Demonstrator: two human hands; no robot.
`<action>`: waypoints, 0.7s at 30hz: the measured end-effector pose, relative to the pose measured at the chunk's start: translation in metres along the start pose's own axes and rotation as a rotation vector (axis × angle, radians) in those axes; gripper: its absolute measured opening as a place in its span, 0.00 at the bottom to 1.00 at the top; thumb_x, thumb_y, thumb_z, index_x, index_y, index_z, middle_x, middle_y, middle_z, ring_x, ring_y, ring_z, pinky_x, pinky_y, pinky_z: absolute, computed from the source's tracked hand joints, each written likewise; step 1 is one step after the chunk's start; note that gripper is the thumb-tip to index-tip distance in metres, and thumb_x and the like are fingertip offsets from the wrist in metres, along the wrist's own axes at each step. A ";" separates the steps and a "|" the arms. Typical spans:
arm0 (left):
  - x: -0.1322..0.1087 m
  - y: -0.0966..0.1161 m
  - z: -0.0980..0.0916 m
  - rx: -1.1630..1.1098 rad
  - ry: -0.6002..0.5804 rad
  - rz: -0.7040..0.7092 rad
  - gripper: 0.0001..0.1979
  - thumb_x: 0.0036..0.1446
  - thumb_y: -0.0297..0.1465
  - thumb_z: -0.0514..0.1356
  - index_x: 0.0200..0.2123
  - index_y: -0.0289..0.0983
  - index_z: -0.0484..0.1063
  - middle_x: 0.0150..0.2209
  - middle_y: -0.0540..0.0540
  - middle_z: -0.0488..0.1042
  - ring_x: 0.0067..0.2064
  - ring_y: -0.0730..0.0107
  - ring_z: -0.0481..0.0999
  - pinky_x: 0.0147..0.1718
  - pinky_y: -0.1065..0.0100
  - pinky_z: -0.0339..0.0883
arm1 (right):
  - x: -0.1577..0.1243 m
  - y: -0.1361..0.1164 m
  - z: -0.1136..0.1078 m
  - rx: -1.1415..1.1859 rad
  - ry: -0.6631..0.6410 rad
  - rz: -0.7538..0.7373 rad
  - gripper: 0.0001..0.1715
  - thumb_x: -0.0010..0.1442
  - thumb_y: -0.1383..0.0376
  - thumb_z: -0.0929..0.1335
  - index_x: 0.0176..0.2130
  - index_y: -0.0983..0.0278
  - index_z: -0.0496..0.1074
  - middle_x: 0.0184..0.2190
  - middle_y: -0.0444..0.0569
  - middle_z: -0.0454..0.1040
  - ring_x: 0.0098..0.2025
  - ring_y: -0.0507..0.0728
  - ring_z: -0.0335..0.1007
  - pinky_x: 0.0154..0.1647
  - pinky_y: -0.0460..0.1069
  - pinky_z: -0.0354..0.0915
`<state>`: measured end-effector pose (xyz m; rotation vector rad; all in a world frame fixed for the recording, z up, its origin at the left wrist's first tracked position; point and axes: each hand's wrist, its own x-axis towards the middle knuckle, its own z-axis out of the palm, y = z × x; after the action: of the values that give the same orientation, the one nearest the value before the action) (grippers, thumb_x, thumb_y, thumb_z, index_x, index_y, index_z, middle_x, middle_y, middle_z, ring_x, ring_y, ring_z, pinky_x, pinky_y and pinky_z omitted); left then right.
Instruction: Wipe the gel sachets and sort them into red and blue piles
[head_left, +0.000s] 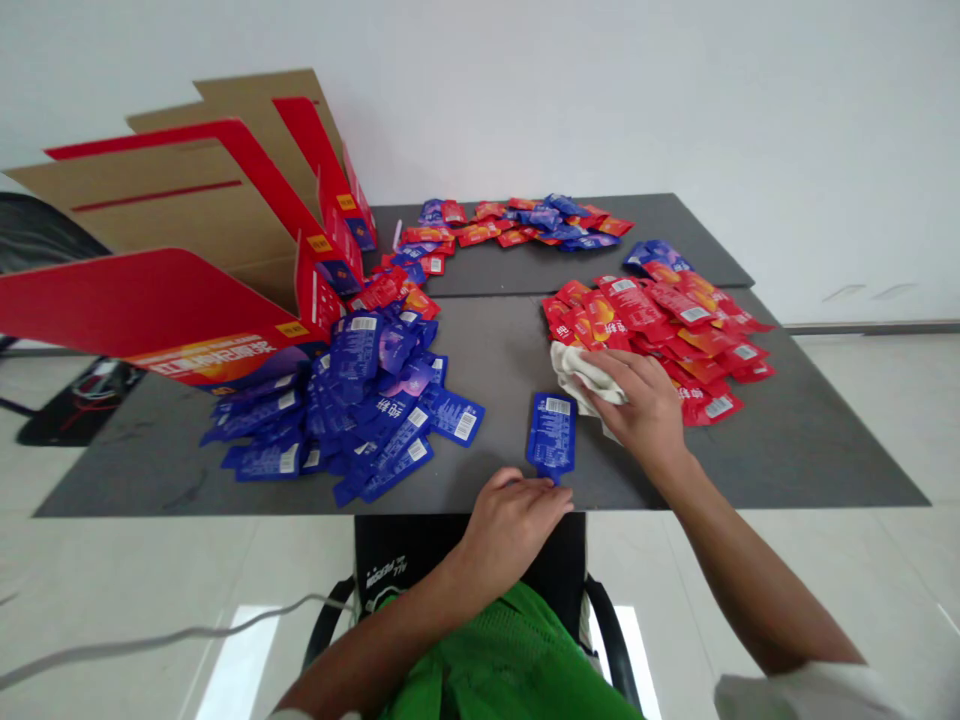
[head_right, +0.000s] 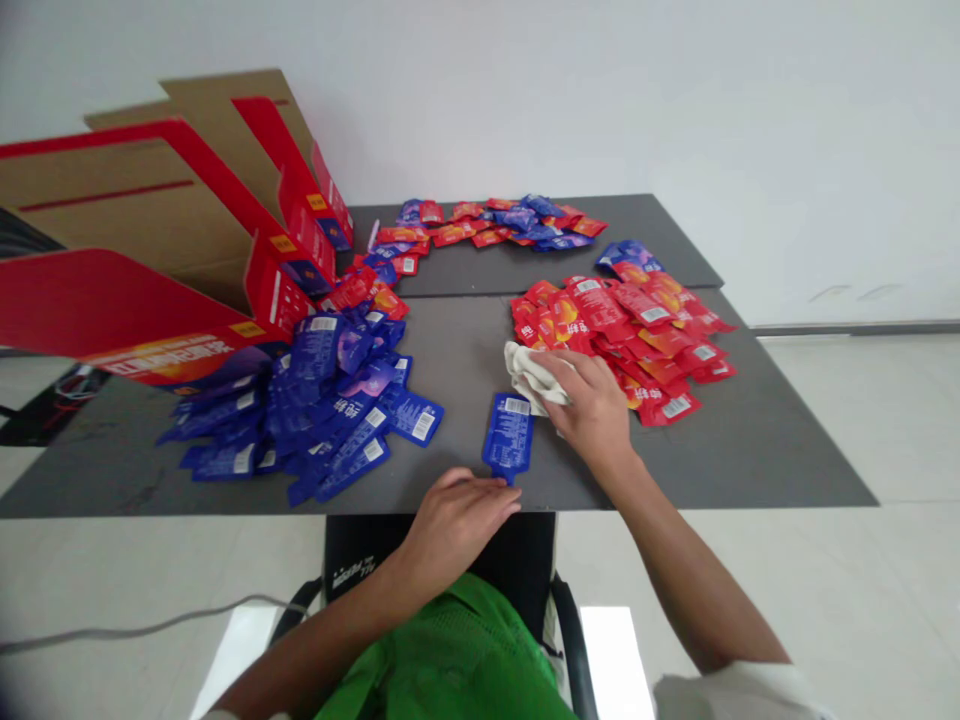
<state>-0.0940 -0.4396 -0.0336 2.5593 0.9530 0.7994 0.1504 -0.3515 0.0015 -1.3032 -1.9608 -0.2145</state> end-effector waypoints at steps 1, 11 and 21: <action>0.008 -0.001 -0.006 -0.004 0.032 -0.031 0.11 0.78 0.34 0.57 0.51 0.39 0.79 0.44 0.48 0.87 0.45 0.67 0.86 0.49 0.60 0.70 | -0.012 -0.005 -0.010 0.026 0.070 0.035 0.25 0.69 0.61 0.74 0.64 0.54 0.76 0.57 0.52 0.80 0.54 0.65 0.77 0.57 0.60 0.73; 0.096 -0.038 0.001 0.303 -0.007 -0.323 0.35 0.64 0.52 0.69 0.62 0.32 0.72 0.52 0.34 0.76 0.53 0.49 0.76 0.52 0.55 0.71 | -0.116 -0.025 -0.035 0.158 0.228 0.545 0.20 0.65 0.52 0.76 0.53 0.56 0.82 0.49 0.49 0.83 0.48 0.65 0.81 0.56 0.62 0.74; 0.126 -0.054 -0.009 -0.147 -0.255 -0.443 0.23 0.57 0.35 0.76 0.53 0.34 0.78 0.47 0.42 0.80 0.50 0.56 0.80 0.48 0.64 0.72 | -0.122 -0.023 -0.024 0.199 0.307 0.675 0.23 0.64 0.47 0.76 0.51 0.58 0.83 0.47 0.52 0.83 0.46 0.65 0.81 0.52 0.59 0.75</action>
<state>-0.0476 -0.3151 -0.0008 2.1402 1.2558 0.3908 0.1665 -0.4621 -0.0574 -1.6054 -1.1754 0.1067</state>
